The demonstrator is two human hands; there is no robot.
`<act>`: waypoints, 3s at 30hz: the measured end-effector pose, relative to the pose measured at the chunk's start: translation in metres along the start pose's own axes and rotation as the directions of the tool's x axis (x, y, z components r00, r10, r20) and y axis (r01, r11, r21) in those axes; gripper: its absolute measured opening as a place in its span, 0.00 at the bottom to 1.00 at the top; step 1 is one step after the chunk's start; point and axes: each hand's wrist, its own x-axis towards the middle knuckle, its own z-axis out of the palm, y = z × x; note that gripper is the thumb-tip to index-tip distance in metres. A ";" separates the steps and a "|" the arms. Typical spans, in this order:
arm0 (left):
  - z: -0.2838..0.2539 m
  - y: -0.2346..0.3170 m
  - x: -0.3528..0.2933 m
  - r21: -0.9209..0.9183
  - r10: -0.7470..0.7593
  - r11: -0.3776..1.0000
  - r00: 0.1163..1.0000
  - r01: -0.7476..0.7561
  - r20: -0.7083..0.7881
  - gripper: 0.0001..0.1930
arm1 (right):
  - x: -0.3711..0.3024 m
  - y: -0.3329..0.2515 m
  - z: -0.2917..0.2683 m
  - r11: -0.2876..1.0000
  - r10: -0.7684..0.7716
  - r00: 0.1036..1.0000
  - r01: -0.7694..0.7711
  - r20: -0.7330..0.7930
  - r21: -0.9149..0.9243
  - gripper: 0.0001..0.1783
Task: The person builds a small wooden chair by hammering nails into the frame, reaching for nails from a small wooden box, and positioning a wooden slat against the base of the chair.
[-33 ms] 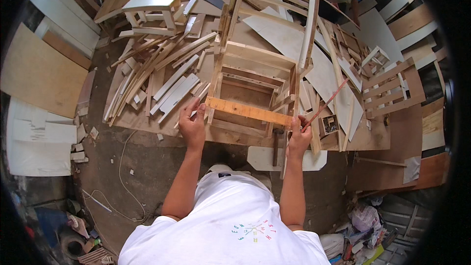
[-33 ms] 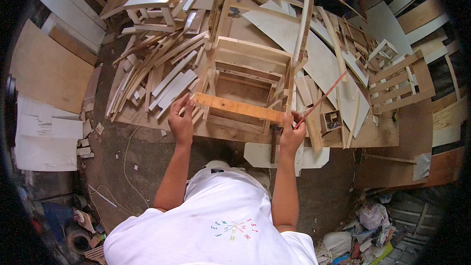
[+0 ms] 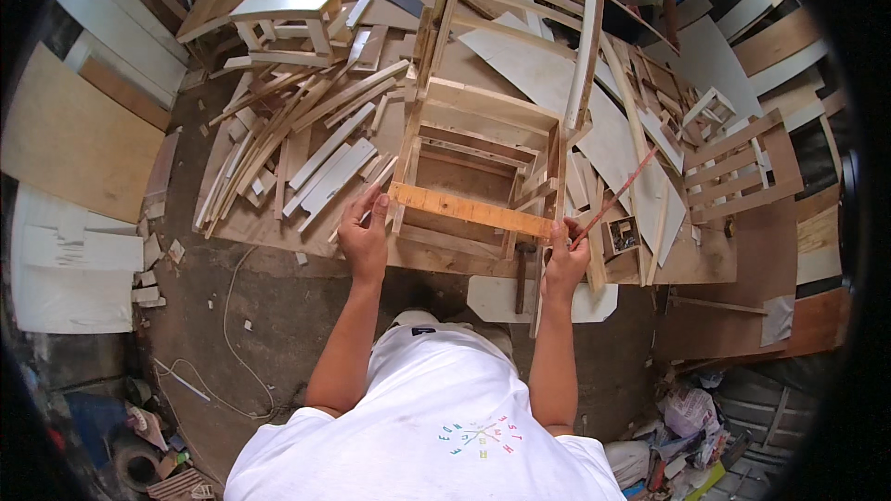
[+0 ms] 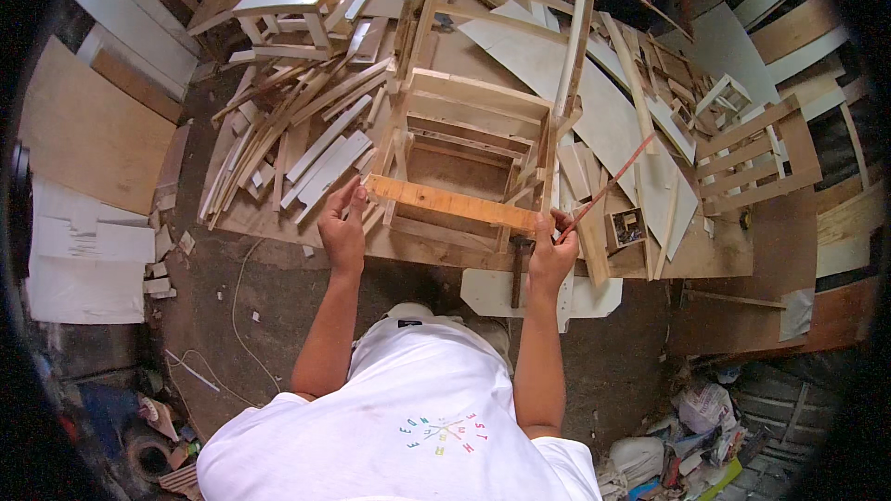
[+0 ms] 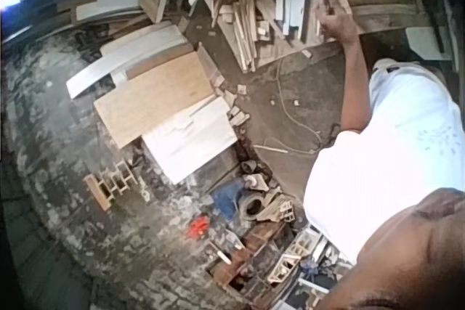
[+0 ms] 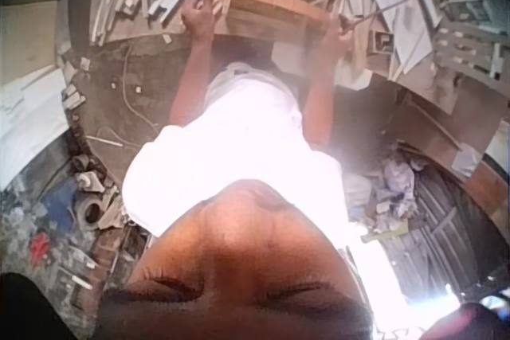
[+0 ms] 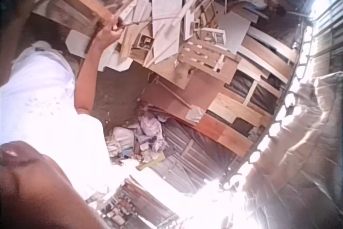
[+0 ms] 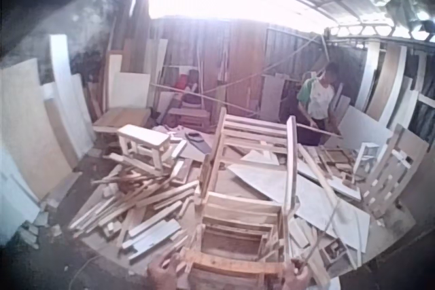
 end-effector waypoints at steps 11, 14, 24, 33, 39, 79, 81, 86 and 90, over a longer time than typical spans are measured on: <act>0.010 0.000 -0.002 0.089 0.075 0.993 0.997 -0.071 -0.033 0.13 | 0.002 -0.007 -0.006 0.999 -0.007 0.999 0.008 0.039 -0.031 0.19; 0.009 0.007 0.001 0.143 0.011 0.990 1.000 -0.008 -0.015 0.11 | 0.001 -0.008 -0.004 0.995 0.088 0.996 -0.090 0.033 0.044 0.20; -0.001 0.023 0.018 -0.064 -0.234 0.967 0.961 0.245 0.144 0.10 | 0.005 -0.006 -0.006 0.998 0.058 0.996 -0.058 0.063 -0.002 0.21; -0.009 0.014 0.024 -0.027 -0.205 0.976 0.962 0.214 0.182 0.12 | 0.002 -0.010 -0.008 0.991 -0.048 0.998 0.052 0.036 -0.119 0.23; -0.005 0.014 0.023 -0.054 -0.235 0.968 0.958 0.247 0.164 0.10 | -0.007 -0.024 -0.029 1.000 -0.019 0.981 0.019 0.191 0.001 0.27; -0.033 0.012 0.052 0.226 0.548 0.593 0.594 -0.772 0.589 0.19 | 0.037 -0.025 -0.058 0.927 -0.119 0.857 0.276 0.501 -0.253 0.25; -0.032 0.013 0.052 0.217 0.556 0.590 0.585 -0.778 0.590 0.19 | 0.040 -0.022 -0.060 0.913 -0.161 0.834 0.329 0.528 -0.243 0.26; -0.030 0.017 0.050 0.180 0.530 0.645 0.605 -0.742 0.594 0.17 | 0.037 -0.031 -0.058 0.921 -0.106 0.856 0.276 0.505 -0.275 0.25; -0.032 0.028 0.048 0.229 0.434 0.700 0.658 -0.676 0.616 0.17 | 0.036 -0.035 -0.059 0.900 -0.059 0.871 0.258 0.488 -0.353 0.26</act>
